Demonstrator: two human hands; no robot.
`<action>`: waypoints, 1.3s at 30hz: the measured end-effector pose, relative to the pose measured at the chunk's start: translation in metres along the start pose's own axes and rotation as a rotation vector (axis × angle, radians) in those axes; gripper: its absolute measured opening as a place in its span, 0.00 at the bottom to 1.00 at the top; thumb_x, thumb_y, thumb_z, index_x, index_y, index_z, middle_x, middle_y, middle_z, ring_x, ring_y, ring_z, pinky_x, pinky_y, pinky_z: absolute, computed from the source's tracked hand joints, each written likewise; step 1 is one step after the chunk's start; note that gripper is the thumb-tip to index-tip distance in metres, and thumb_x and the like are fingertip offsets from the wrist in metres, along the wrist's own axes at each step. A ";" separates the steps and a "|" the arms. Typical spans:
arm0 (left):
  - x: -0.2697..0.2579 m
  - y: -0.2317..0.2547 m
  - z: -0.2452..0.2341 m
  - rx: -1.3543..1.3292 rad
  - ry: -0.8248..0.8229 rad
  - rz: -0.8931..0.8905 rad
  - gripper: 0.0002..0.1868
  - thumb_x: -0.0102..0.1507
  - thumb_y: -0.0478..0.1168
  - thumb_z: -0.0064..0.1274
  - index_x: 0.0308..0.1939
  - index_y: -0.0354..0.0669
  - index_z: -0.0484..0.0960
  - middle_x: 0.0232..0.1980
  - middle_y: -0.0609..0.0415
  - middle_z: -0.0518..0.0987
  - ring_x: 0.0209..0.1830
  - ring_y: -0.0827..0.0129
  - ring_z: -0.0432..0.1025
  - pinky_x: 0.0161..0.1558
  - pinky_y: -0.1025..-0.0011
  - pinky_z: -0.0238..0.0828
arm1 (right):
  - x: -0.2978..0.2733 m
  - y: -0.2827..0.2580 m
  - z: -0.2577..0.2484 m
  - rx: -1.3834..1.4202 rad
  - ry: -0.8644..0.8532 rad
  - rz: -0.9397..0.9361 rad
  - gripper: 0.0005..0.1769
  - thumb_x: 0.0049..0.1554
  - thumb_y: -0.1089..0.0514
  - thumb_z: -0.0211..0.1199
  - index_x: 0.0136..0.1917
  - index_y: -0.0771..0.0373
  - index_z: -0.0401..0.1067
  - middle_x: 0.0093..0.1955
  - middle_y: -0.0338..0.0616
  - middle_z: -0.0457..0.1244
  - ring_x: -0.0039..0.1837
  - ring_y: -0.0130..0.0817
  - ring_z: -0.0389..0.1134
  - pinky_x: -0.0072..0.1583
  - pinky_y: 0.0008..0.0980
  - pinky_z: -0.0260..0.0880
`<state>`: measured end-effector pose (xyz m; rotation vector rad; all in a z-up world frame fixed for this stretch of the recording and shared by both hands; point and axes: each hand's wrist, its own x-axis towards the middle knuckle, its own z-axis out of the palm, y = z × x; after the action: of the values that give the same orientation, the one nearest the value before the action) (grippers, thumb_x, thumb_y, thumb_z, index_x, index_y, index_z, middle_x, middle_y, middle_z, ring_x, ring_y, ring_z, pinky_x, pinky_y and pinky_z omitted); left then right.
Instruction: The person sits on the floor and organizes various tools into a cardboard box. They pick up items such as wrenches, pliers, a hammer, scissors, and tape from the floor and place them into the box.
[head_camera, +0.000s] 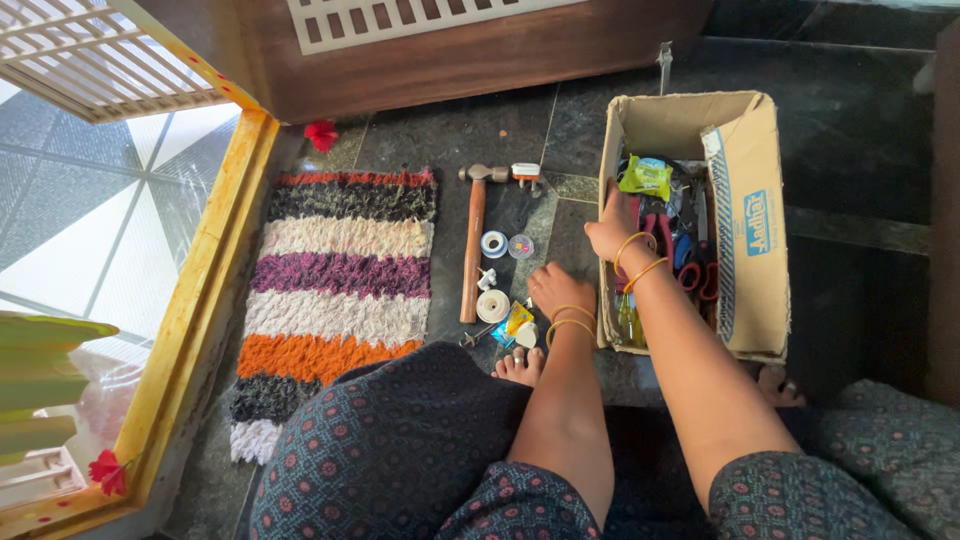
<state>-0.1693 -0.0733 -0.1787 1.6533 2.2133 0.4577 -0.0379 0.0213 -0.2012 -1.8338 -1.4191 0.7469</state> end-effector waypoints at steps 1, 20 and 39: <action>-0.004 -0.001 -0.009 0.081 -0.005 -0.030 0.25 0.48 0.45 0.61 0.47 0.39 0.77 0.55 0.40 0.74 0.63 0.44 0.65 0.67 0.55 0.58 | -0.001 -0.001 0.001 -0.021 0.000 0.015 0.57 0.48 0.65 0.68 0.82 0.68 0.38 0.79 0.66 0.45 0.79 0.60 0.47 0.76 0.43 0.50; 0.034 -0.065 -0.030 -0.136 0.442 -1.384 0.36 0.48 0.43 0.57 0.61 0.44 0.70 0.75 0.39 0.54 0.67 0.43 0.59 0.65 0.44 0.55 | -0.006 -0.010 -0.003 0.005 0.013 0.038 0.56 0.49 0.63 0.68 0.82 0.65 0.39 0.81 0.63 0.44 0.81 0.58 0.46 0.77 0.42 0.49; 0.015 -0.048 -0.014 -0.528 0.089 -0.826 0.23 0.57 0.46 0.58 0.50 0.34 0.82 0.70 0.32 0.62 0.48 0.39 0.78 0.52 0.50 0.76 | -0.012 -0.018 -0.005 0.005 0.021 0.057 0.56 0.48 0.64 0.66 0.82 0.65 0.40 0.81 0.65 0.44 0.80 0.59 0.47 0.76 0.42 0.52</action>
<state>-0.2205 -0.0731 -0.1890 0.4030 2.3133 0.7771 -0.0471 0.0120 -0.1839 -1.8798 -1.3552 0.7567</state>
